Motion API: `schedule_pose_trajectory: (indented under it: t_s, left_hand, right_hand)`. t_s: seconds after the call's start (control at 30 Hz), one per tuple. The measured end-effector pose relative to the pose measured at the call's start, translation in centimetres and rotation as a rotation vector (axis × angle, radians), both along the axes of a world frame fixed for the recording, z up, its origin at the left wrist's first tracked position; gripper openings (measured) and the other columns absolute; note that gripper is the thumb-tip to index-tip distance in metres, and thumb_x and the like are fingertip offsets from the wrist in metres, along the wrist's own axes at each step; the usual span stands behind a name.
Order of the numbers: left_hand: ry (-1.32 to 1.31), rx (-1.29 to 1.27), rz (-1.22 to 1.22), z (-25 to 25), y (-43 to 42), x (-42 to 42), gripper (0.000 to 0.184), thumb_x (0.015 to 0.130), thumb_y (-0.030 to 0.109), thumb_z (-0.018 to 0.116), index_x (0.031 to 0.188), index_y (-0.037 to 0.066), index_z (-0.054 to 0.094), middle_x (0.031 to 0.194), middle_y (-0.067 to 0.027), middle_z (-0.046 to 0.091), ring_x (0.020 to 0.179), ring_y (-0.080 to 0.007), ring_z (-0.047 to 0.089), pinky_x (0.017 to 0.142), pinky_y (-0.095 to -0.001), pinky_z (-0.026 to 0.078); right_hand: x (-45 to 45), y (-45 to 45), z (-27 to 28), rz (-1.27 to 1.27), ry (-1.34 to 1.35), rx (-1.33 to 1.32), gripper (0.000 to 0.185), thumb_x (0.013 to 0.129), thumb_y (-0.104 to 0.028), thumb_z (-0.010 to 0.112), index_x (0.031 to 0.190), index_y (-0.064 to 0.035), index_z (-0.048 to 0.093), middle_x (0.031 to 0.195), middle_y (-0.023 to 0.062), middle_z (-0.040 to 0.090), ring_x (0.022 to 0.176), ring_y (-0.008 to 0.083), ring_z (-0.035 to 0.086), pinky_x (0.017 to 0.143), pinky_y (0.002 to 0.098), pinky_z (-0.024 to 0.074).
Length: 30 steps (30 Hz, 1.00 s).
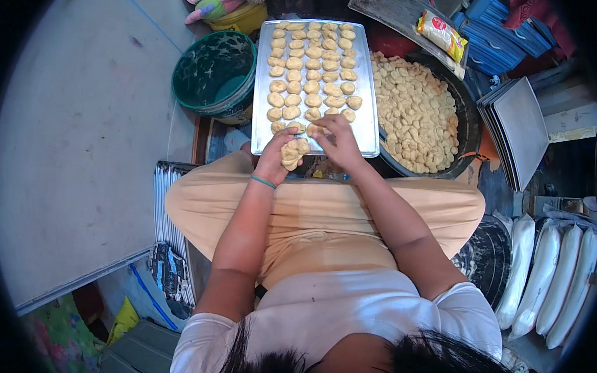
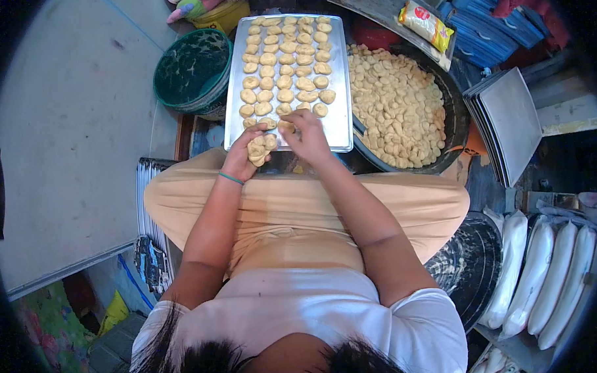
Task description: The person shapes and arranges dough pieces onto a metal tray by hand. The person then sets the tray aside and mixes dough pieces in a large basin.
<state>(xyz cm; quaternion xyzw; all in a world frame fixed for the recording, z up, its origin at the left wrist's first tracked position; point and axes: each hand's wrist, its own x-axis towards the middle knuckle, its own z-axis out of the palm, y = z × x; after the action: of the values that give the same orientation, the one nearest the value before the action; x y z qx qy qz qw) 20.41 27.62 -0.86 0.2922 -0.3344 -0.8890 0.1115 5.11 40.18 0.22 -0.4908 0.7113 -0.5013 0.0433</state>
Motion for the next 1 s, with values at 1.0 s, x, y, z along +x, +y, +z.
schedule_pose_trajectory:
  t_s: [1.0]
  left_hand:
    - [0.137,0.126,-0.107,-0.2,2.4,-2.1,0.038,0.097,0.023,0.049,0.130,0.006,0.047,0.121,-0.0138,0.056,0.100,-0.0255,0.063,0.075,-0.0376,0.056]
  right_hand:
    - [-3.9,3.7,-1.5,0.006,0.246,0.201,0.019,0.084,-0.012,0.070,0.101,-0.0065,0.069,0.088,0.0047,0.065,0.089,0.0168,0.056,0.077,0.0296,0.0460]
